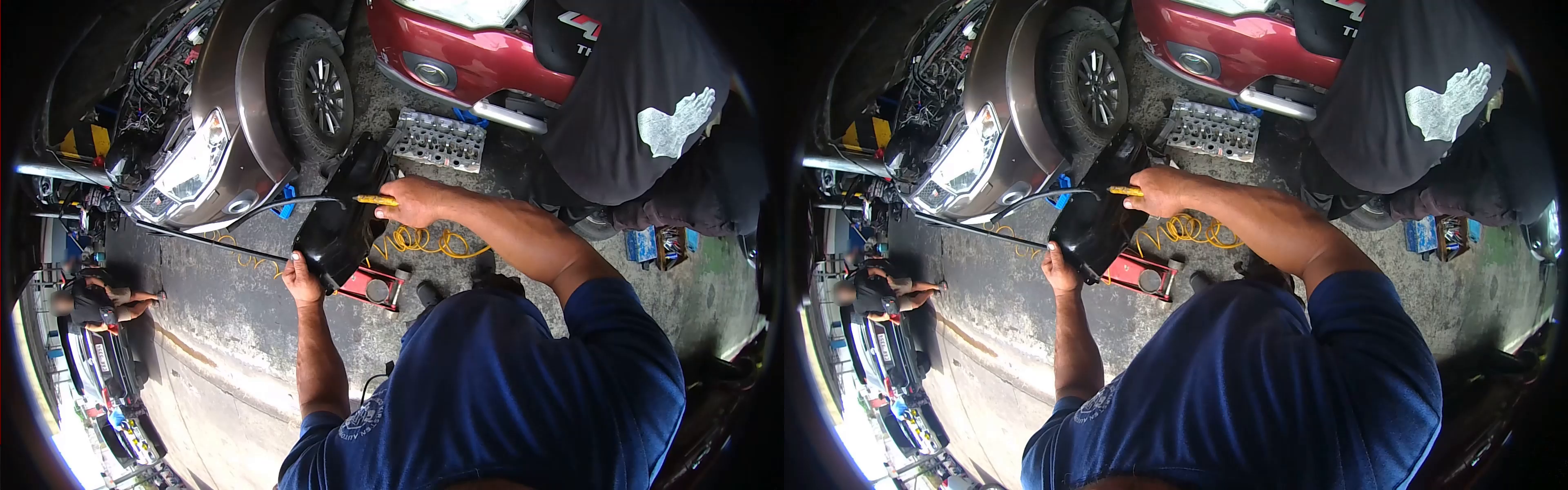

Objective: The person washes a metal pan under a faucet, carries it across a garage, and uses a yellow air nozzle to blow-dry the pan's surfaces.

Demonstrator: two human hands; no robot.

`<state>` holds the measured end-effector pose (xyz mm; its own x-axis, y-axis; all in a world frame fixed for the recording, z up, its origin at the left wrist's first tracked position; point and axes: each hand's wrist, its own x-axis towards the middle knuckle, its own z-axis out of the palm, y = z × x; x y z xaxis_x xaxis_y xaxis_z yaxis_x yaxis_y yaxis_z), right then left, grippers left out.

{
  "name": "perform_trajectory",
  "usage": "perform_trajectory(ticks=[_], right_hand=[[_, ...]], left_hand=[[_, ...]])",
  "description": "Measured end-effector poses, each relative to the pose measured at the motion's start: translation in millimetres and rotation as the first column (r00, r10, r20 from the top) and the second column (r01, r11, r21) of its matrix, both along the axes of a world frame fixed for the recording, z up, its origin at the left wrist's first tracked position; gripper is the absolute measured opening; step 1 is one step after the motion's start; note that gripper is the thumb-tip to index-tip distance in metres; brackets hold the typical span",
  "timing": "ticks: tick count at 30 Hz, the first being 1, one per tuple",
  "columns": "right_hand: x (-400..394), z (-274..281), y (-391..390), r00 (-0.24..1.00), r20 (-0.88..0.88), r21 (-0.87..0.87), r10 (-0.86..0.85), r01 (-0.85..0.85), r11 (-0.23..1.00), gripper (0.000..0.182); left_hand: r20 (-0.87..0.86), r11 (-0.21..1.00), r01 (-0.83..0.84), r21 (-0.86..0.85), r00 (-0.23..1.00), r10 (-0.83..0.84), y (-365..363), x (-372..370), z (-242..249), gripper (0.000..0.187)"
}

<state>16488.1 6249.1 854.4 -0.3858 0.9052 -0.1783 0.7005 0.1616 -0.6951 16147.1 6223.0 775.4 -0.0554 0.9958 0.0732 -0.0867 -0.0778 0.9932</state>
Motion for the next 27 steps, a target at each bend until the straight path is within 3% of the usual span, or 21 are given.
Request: perform_trajectory(ticks=[3,4,6,8,12,16,22,26,27], right_hand=[[24,-16,34,0.953,0.041,0.022,-0.301,0.3,0.954,0.051],[30,-26,39,0.951,0.033,0.003,-0.308,0.308,0.951,0.051],[18,-16,13,0.994,0.031,0.044,-0.106,0.105,0.994,0.05],[9,0,-10,0.993,0.029,-0.023,0.113,-0.112,0.993,0.048],[25,-18,21,0.946,0.049,0.053,-0.321,0.318,0.947,0.045],[-6,-7,-27,0.992,-0.068,0.019,0.102,-0.101,0.995,0.04],[-35,10,-37,0.986,-0.108,0.043,0.13,-0.126,0.991,0.036],[-45,50,-31,0.983,-0.142,0.089,0.116,-0.104,0.991,0.035],[-45,49,-34,0.979,-0.084,0.066,0.185,-0.18,0.981,0.036]], left_hand=[[0.014,1.0,0.009,0.005,1.0,-0.009,0,-2,0,0.048],[0.032,1.0,0.002,0.001,0.999,-0.002,-1,-1,1,0.048],[0.065,1.0,-0.012,-0.018,0.998,0.013,0,-2,2,0.051],[0.099,0.999,-0.024,-0.049,0.995,0.029,1,-4,0,0.057],[0.144,0.999,-0.005,-0.054,0.99,0.013,1,-6,2,0.057],[0.239,0.998,-0.026,-0.064,0.97,0.04,3,12,16,0.053],[0.257,0.973,-0.025,-0.23,0.963,0.086,27,27,25,0.06],[0.155,0.969,-0.027,-0.244,0.986,0.066,39,44,36,0.058],[0.166,0.967,-0.031,-0.252,0.983,0.075,40,49,41,0.058]])
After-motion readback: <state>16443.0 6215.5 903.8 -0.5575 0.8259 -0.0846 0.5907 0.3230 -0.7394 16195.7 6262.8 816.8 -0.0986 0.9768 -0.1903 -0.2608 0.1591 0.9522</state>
